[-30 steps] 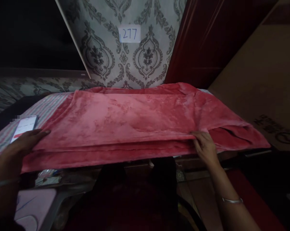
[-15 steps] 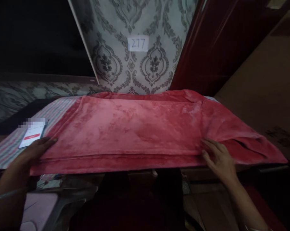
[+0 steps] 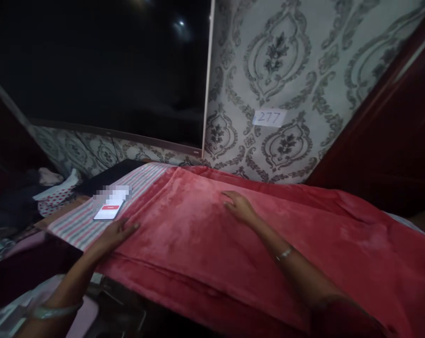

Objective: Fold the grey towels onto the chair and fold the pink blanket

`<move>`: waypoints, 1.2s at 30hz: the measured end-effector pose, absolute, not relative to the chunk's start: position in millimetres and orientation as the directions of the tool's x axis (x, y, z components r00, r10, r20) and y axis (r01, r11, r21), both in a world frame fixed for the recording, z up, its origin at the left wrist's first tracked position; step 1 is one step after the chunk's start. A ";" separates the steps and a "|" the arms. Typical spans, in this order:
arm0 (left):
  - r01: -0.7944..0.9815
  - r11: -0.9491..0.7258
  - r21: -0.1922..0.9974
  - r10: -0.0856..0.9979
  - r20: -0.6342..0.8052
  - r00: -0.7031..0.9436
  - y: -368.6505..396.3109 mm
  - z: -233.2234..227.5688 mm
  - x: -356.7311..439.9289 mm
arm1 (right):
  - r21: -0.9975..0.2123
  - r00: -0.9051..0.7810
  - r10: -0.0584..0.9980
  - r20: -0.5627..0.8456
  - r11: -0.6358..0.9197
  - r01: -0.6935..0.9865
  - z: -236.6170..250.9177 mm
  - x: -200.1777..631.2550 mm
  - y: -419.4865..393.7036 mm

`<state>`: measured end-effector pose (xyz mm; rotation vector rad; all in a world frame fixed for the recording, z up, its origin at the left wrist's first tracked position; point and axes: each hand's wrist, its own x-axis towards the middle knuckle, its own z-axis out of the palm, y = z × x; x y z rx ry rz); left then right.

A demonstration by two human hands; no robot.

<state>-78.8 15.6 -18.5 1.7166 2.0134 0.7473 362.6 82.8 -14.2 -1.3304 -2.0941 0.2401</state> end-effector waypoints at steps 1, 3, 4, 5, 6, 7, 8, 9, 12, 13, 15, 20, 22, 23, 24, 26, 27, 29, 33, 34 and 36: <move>0.792 0.094 0.603 0.989 0.033 -0.142 15.6 -21.1 -78.8 | -0.480 -0.296 0.886 0.357 0.445 0.756 -11.0 342.2 106.1; 0.804 0.083 0.589 0.994 0.010 -0.110 14.5 -25.5 -78.7 | -0.477 -0.297 0.919 0.258 0.389 0.788 -6.3 303.9 147.2; 0.804 0.077 0.589 0.995 0.005 -0.100 13.2 -27.1 -78.8 | -0.471 -0.297 0.927 0.229 0.373 0.799 -5.4 286.7 165.1; 0.799 0.076 0.596 0.996 -0.002 -0.093 11.5 -28.2 -79.0 | -0.466 -0.295 0.932 0.211 0.361 0.808 -5.6 271.2 181.5; 0.788 0.078 0.610 0.996 -0.013 -0.089 9.3 -28.9 -79.4 | -0.464 -0.291 0.936 0.199 0.352 0.813 -6.8 257.8 196.5; 0.772 0.083 0.631 0.996 -0.023 -0.088 6.8 -29.0 -79.9 | -0.464 -0.285 0.940 0.189 0.341 0.818 -8.7 246.3 210.3; 0.750 0.086 0.656 0.996 -0.030 -0.087 4.3 -28.8 -80.2 | -0.465 -0.273 0.946 0.172 0.322 0.824 -10.9 237.0 223.1; 0.728 0.086 0.680 0.996 -0.033 -0.087 1.7 -28.4 -80.4 | -0.468 -0.259 0.954 0.152 0.300 0.831 -13.1 229.5 234.8; 0.691 0.077 0.718 0.996 -0.018 -0.093 -4.6 -27.3 -78.4 | -0.480 -0.225 0.969 0.100 0.245 0.843 -17.7 215.7 263.3; 0.698 0.078 0.712 0.995 -0.018 -0.093 -6.0 -27.5 -76.7 | -0.484 -0.220 0.971 0.091 0.236 0.842 -18.6 212.7 270.1; 0.733 0.095 0.674 0.995 -0.037 -0.095 -7.9 -29.6 -72.1 | -0.493 -0.218 0.972 0.085 0.231 0.839 -20.6 207.3 279.2; 0.742 0.113 0.661 0.991 -0.021 -0.132 -9.9 -39.4 -64.9 | -0.466 -0.182 0.969 0.168 0.240 0.852 -24.0 191.5 284.2; 0.709 0.075 0.701 0.988 0.046 -0.150 -12.0 -37.2 -69.3 | -0.450 -0.147 0.955 0.257 0.253 0.857 -18.8 182.9 287.2; 0.702 0.066 0.709 0.984 0.069 -0.163 -13.4 -33.4 -73.6 | -0.444 -0.135 0.944 0.300 0.263 0.857 -14.2 177.5 290.2; 0.704 0.068 0.707 0.979 0.087 -0.182 -14.6 -28.0 -79.4 | -0.440 -0.128 0.933 0.337 0.276 0.855 -9.0 171.2 294.0; 0.723 0.088 0.685 0.965 0.122 -0.234 -15.8 -15.1 -93.8 | -0.421 -0.140 0.915 0.378 0.305 0.854 1.0 156.2 303.0; 0.731 0.099 0.675 0.956 0.140 -0.258 -15.5 -9.3 -101.6 | -0.408 -0.155 0.910 0.383 0.318 0.856 4.0 147.9 307.0; 0.738 0.117 0.664 0.945 0.156 -0.289 -12.9 -2.8 -115.8 | -0.380 -0.186 0.911 0.368 0.330 0.864 2.9 131.8 311.8; 0.734 0.217 0.644 0.956 0.011 -0.293 -7.4 -14.7 -129.4 | -0.348 -0.221 0.938 0.268 0.308 0.885 -25.2 113.3 307.3; 0.735 0.247 0.632 0.955 -0.030 -0.295 -7.0 -20.3 -129.7 | -0.340 -0.230 0.943 0.240 0.304 0.890 -33.6 112.2 305.4; 0.740 0.295 0.605 0.946 -0.076 -0.314 -7.7 -29.6 -128.3 | -0.328 -0.246 0.949 0.198 0.301 0.896 -45.8 112.4 303.5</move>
